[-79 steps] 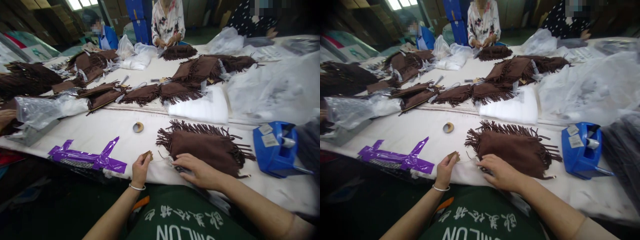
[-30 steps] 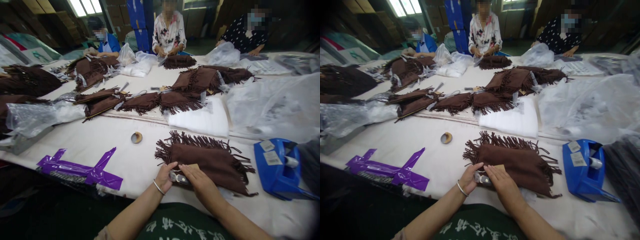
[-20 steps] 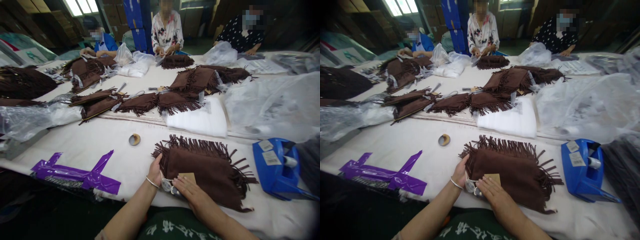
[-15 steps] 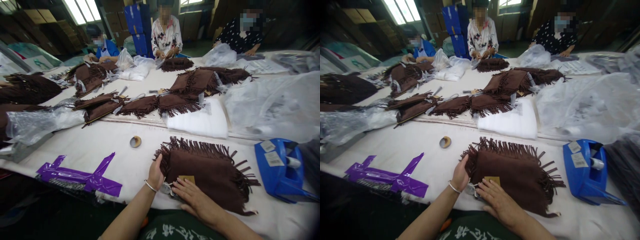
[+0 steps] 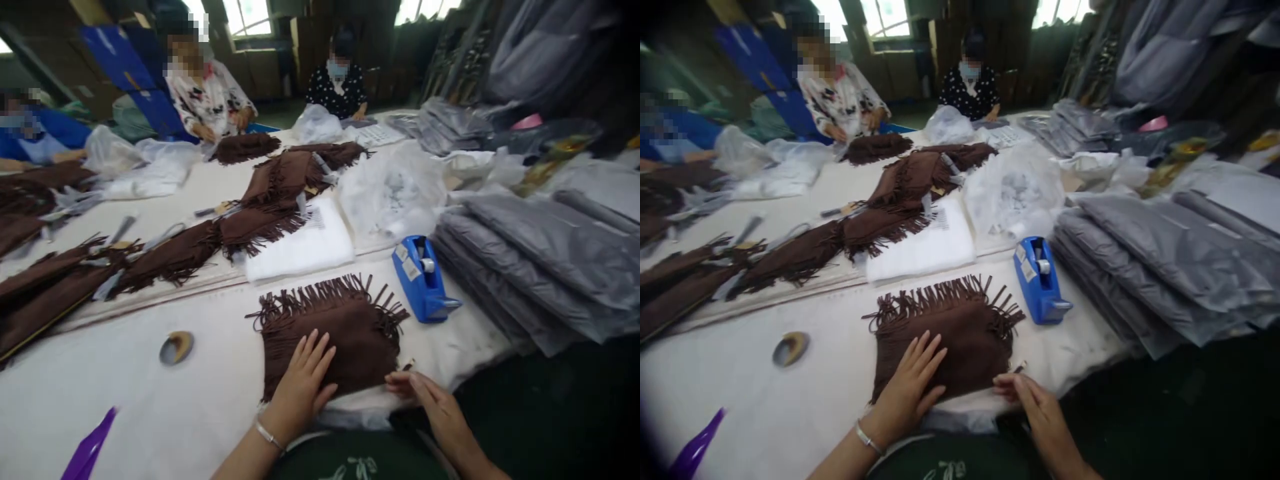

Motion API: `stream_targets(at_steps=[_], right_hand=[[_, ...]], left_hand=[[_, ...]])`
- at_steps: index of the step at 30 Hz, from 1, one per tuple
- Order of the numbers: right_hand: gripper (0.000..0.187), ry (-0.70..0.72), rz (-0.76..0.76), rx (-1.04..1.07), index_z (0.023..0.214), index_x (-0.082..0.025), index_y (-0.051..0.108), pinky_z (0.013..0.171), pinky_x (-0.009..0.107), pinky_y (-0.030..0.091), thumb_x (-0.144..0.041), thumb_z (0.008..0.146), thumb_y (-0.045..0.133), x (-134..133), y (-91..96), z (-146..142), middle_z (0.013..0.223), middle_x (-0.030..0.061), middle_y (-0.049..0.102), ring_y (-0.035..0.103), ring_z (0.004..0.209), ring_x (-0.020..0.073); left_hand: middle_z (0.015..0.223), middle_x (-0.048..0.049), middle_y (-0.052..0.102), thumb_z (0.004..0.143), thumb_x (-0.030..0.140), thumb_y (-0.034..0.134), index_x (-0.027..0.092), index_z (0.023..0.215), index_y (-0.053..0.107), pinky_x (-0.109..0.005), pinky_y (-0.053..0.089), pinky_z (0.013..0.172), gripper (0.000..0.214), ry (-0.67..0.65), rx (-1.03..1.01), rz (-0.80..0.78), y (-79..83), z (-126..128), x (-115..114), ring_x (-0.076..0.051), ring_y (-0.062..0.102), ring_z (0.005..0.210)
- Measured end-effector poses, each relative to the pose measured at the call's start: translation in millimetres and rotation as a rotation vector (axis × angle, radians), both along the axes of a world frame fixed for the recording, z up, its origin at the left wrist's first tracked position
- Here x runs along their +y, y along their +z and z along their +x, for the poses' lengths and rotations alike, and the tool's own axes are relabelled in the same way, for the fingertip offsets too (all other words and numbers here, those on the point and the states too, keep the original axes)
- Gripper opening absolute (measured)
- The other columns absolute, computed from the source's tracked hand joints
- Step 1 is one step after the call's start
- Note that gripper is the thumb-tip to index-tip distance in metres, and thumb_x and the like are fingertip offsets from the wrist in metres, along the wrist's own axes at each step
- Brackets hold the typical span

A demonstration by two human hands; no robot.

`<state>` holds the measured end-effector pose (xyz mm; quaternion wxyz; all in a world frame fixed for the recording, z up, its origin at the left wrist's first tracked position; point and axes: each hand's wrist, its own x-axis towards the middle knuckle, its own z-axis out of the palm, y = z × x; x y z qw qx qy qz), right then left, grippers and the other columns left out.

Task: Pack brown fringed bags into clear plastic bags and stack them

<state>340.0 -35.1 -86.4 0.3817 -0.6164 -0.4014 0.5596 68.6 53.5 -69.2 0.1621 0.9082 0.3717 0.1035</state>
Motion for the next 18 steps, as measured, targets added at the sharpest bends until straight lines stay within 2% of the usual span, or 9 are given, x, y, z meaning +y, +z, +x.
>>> stream_targets(at_steps=[1, 3, 5, 8, 11, 14, 16, 18], right_hand=[[0.046, -0.108, -0.096, 0.099, 0.105, -0.016, 0.064, 0.095, 0.049, 0.044, -0.049, 0.091, 0.035, -6.4, -2.8, 7.9, 0.108, 0.0138, 0.066, 0.062, 0.100, 0.0269], [0.050, -0.220, -0.236, 0.317, 0.107, -0.013, 0.063, 0.093, 0.048, 0.046, -0.052, 0.090, 0.037, -15.0, -7.7, 19.2, 0.110, 0.0161, 0.065, 0.063, 0.101, 0.0279], [0.052, -0.229, -0.327, 0.486, 0.111, -0.012, 0.061, 0.095, 0.046, 0.045, -0.054, 0.088, 0.041, -18.0, -10.0, 25.5, 0.113, 0.0175, 0.064, 0.061, 0.104, 0.0277], [0.057, -0.151, -0.388, 0.643, 0.118, -0.012, 0.057, 0.096, 0.046, 0.043, -0.056, 0.088, 0.039, -13.9, -7.5, 27.6, 0.114, 0.0190, 0.063, 0.060, 0.106, 0.0269], [0.070, 0.002, -0.339, 0.750, 0.124, -0.011, 0.052, 0.099, 0.047, 0.040, -0.062, 0.089, 0.021, -2.3, -1.9, 22.1, 0.120, 0.0204, 0.059, 0.056, 0.112, 0.0257], [0.083, 0.082, -0.185, 0.805, 0.130, -0.012, 0.046, 0.103, 0.047, 0.034, -0.065, 0.086, 0.000, 16.8, 1.7, 7.8, 0.129, 0.0175, 0.053, 0.049, 0.120, 0.0228], [0.083, 0.019, -0.080, 0.852, 0.130, -0.014, 0.045, 0.104, 0.047, 0.034, -0.065, 0.086, -0.002, 33.4, 2.2, -4.5, 0.131, 0.0146, 0.051, 0.049, 0.121, 0.0217], [0.079, -0.091, -0.027, 0.903, 0.128, -0.015, 0.047, 0.100, 0.047, 0.038, -0.065, 0.086, 0.004, 50.5, 1.6, -15.0, 0.128, 0.0133, 0.054, 0.052, 0.117, 0.0224]], left_hand=[[0.149, -0.0089, 0.024, 0.084, 0.027, 0.055, 0.021, 0.140, 0.026, -0.052, 0.026, 0.110, 0.064, -0.074, 0.011, -0.008, 1.8, 10.0, 2.1, -0.027, 0.011, 0.139], [0.149, -0.0098, 0.023, 0.080, 0.025, 0.058, 0.019, 0.140, 0.026, -0.052, 0.025, 0.111, 0.068, -0.182, 0.041, -0.031, 4.3, 31.8, 3.7, -0.028, 0.013, 0.139], [0.149, -0.0117, 0.022, 0.076, 0.018, 0.057, 0.016, 0.140, 0.027, -0.051, 0.023, 0.112, 0.071, -0.226, 0.070, -0.042, 4.2, 51.8, 3.2, -0.028, 0.013, 0.139], [0.146, -0.0151, 0.029, 0.075, 0.013, 0.053, 0.011, 0.137, 0.032, -0.049, 0.025, 0.112, 0.065, -0.252, 0.062, -0.023, -0.2, 69.8, 1.9, -0.029, 0.019, 0.137], [0.135, -0.0140, 0.047, 0.082, 0.010, 0.044, 0.011, 0.133, 0.038, -0.044, 0.036, 0.108, 0.052, -0.289, -0.001, 0.038, -3.8, 70.0, 2.1, -0.025, 0.040, 0.128], [0.125, -0.0100, 0.058, 0.085, 0.009, 0.041, 0.016, 0.136, 0.035, -0.037, 0.046, 0.100, 0.051, -0.222, -0.099, 0.123, -1.6, 60.6, 2.5, -0.019, 0.055, 0.115], [0.123, -0.0086, 0.060, 0.086, 0.009, 0.042, 0.018, 0.138, 0.031, -0.035, 0.048, 0.098, 0.055, -0.165, -0.151, 0.159, 2.0, 55.4, 1.7, -0.019, 0.057, 0.112], [0.124, -0.0086, 0.058, 0.085, 0.008, 0.042, 0.019, 0.140, 0.028, -0.036, 0.048, 0.098, 0.057, -0.160, -0.168, 0.167, 5.4, 53.2, -0.3, -0.019, 0.056, 0.113]])
